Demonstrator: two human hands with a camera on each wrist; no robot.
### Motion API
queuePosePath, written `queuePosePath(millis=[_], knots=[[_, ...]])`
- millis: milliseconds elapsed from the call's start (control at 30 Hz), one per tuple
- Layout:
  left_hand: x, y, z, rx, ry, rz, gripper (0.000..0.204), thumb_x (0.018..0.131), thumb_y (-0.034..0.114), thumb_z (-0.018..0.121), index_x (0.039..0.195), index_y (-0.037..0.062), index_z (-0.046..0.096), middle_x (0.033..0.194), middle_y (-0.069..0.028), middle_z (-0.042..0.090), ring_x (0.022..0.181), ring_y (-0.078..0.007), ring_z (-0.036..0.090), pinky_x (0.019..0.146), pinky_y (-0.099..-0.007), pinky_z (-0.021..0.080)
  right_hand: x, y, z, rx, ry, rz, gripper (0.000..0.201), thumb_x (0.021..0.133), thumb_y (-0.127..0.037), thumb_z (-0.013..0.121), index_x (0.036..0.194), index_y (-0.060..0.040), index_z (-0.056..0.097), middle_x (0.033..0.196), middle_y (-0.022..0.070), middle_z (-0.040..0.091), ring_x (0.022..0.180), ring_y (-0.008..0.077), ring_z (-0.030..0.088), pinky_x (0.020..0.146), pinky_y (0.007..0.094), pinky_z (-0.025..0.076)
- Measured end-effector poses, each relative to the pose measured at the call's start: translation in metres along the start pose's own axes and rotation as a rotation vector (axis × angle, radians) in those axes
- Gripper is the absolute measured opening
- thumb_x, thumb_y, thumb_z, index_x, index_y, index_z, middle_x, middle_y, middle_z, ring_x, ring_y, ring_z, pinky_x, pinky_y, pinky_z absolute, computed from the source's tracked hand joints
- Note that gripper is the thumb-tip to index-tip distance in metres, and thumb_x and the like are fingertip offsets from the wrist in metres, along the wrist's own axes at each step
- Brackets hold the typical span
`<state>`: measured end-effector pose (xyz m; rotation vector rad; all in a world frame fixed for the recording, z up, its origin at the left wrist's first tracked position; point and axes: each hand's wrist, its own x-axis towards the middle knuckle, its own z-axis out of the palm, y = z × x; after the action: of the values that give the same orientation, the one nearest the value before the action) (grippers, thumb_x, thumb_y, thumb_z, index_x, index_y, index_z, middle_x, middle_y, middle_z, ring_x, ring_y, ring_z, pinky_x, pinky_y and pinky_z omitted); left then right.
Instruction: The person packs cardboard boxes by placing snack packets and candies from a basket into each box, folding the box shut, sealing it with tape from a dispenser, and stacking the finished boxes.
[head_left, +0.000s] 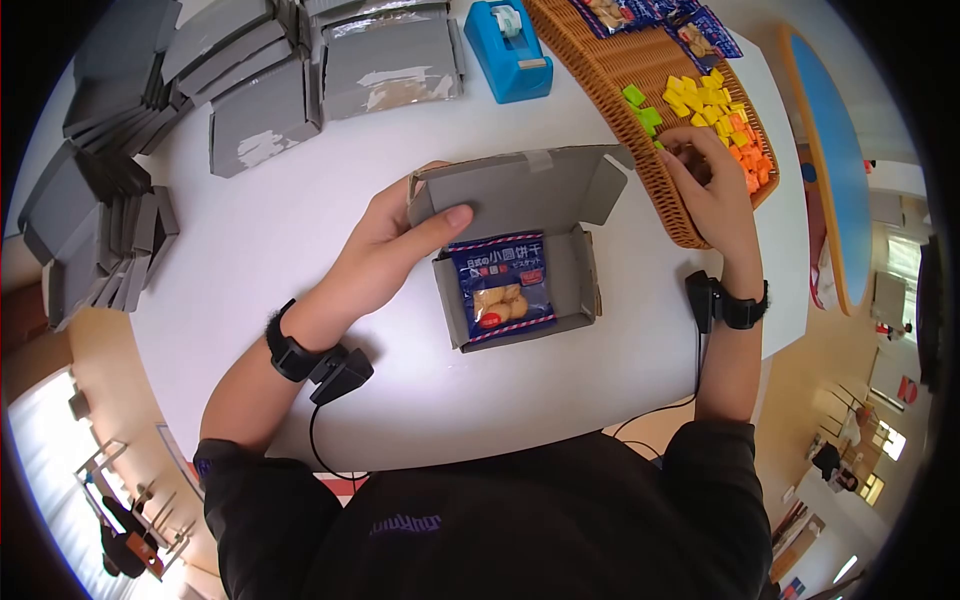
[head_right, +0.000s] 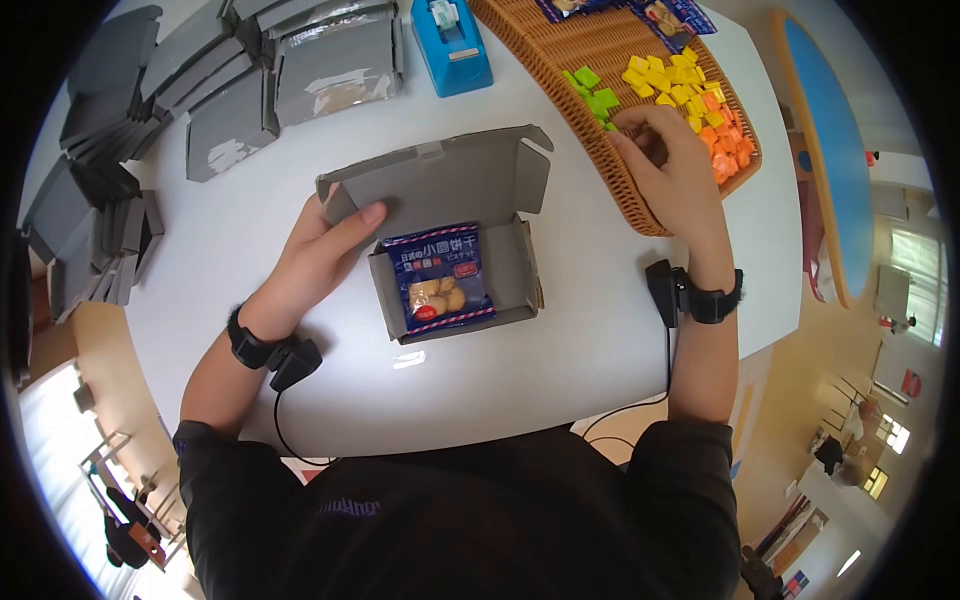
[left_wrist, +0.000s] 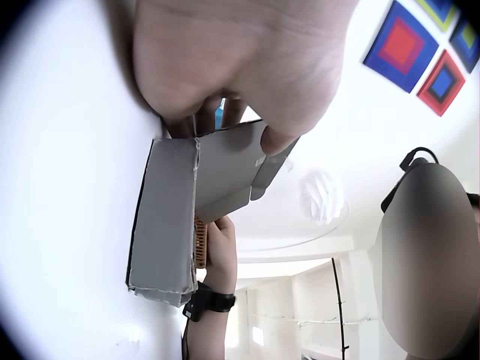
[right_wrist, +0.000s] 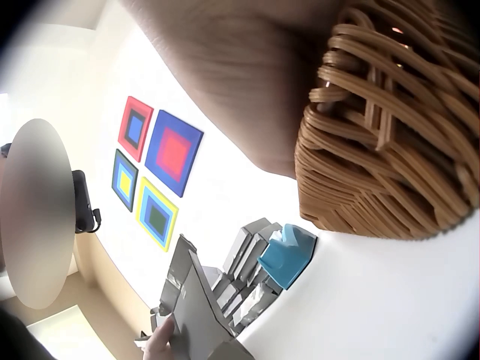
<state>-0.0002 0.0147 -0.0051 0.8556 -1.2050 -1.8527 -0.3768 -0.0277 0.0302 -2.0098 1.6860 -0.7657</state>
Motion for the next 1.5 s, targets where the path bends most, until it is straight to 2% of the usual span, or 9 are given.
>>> queuePosePath(millis=[167,333,433,533,567,600,700,1133,1500], knots=[[0.001,-0.005,-0.004,0.018,-0.021,0.018,0.044,0.111,0.022,0.067,0.148,0.0003,0.057,0.133,-0.0064,0.069,0.124,-0.0128,0.062,0.108,-0.032,0.051,0.0,0.006,0.001,0.011,0.06,0.032,0.017,0.103,-0.014,0.072,0.113,-0.0009,0.075,0.101,0.0062,0.073,0.085,0.0139,0.064,0.079,0.0285,0.052],[0.001,-0.005,-0.002,-0.009,-0.02,0.019,0.043,0.11,0.02,0.067,0.147,0.0005,0.058,0.132,-0.0056,0.07,0.122,-0.0122,0.063,0.107,-0.0315,0.052,-0.001,-0.014,-0.005,-0.05,0.333,-0.075,0.016,0.106,-0.012,0.067,0.112,-0.0006,0.076,0.101,0.0078,0.075,0.091,0.0156,0.07,0.083,0.0283,0.053],[0.0,-0.004,-0.002,-0.003,-0.005,0.021,0.043,0.11,0.02,0.068,0.147,0.0006,0.058,0.131,-0.0051,0.07,0.121,-0.0119,0.063,0.106,-0.0317,0.053,-0.023,-0.057,-0.015,0.119,0.183,-0.128,0.013,0.104,-0.007,0.068,0.111,-0.0008,0.077,0.099,0.0084,0.075,0.09,0.0159,0.07,0.079,0.0276,0.053],[0.0,-0.003,-0.005,0.033,-0.01,-0.041,0.043,0.11,0.021,0.068,0.147,0.0004,0.058,0.132,-0.005,0.069,0.121,-0.012,0.063,0.105,-0.0318,0.053,-0.048,-0.099,-0.013,0.132,-0.284,-0.131,0.014,0.096,0.001,0.074,0.108,-0.0033,0.078,0.091,0.0062,0.071,0.079,0.0163,0.065,0.065,0.0291,0.049],[0.001,-0.004,-0.007,0.033,-0.019,-0.031,0.043,0.11,0.021,0.068,0.146,0.0004,0.058,0.131,-0.0049,0.069,0.12,-0.0118,0.063,0.104,-0.0318,0.053,-0.052,-0.107,-0.005,0.115,-0.332,-0.152,0.011,0.095,-0.002,0.076,0.105,-0.0053,0.077,0.086,0.008,0.068,0.073,0.0231,0.065,0.063,0.0345,0.049],[0.002,-0.005,-0.007,0.034,-0.032,-0.02,0.043,0.11,0.021,0.068,0.146,0.0005,0.058,0.131,-0.0049,0.07,0.119,-0.0117,0.063,0.104,-0.0317,0.053,-0.054,-0.107,0.005,0.119,-0.333,-0.144,0.011,0.095,-0.002,0.076,0.105,-0.0053,0.077,0.086,0.008,0.068,0.073,0.0231,0.065,0.063,0.0345,0.049],[0.002,-0.004,-0.004,0.012,-0.007,0.001,0.041,0.11,0.021,0.068,0.144,0.0002,0.06,0.129,-0.0046,0.07,0.117,-0.0112,0.063,0.102,-0.0314,0.053,-0.059,-0.089,0.036,-0.042,-0.215,-0.337,0.01,0.093,-0.011,0.078,0.102,-0.0084,0.074,0.082,0.0103,0.067,0.07,0.0329,0.065,0.063,0.0433,0.051],[0.001,-0.006,-0.006,0.049,-0.004,0.003,0.038,0.11,0.022,0.069,0.141,0.0009,0.063,0.124,-0.0035,0.071,0.113,-0.0099,0.062,0.099,-0.0301,0.053,-0.061,-0.096,0.043,-0.091,-0.155,-0.238,0.016,0.093,-0.017,0.081,0.105,-0.0088,0.074,0.077,0.0059,0.066,0.065,0.0274,0.065,0.058,0.0391,0.051],[0.0,-0.004,-0.005,0.02,0.017,-0.036,0.037,0.11,0.021,0.068,0.141,0.0003,0.063,0.126,-0.0047,0.072,0.115,-0.0113,0.063,0.1,-0.031,0.053,-0.062,-0.09,0.036,-0.18,-0.159,-0.365,0.018,0.09,-0.016,0.084,0.104,-0.009,0.075,0.08,0.005,0.067,0.066,0.0272,0.065,0.058,0.0395,0.05]])
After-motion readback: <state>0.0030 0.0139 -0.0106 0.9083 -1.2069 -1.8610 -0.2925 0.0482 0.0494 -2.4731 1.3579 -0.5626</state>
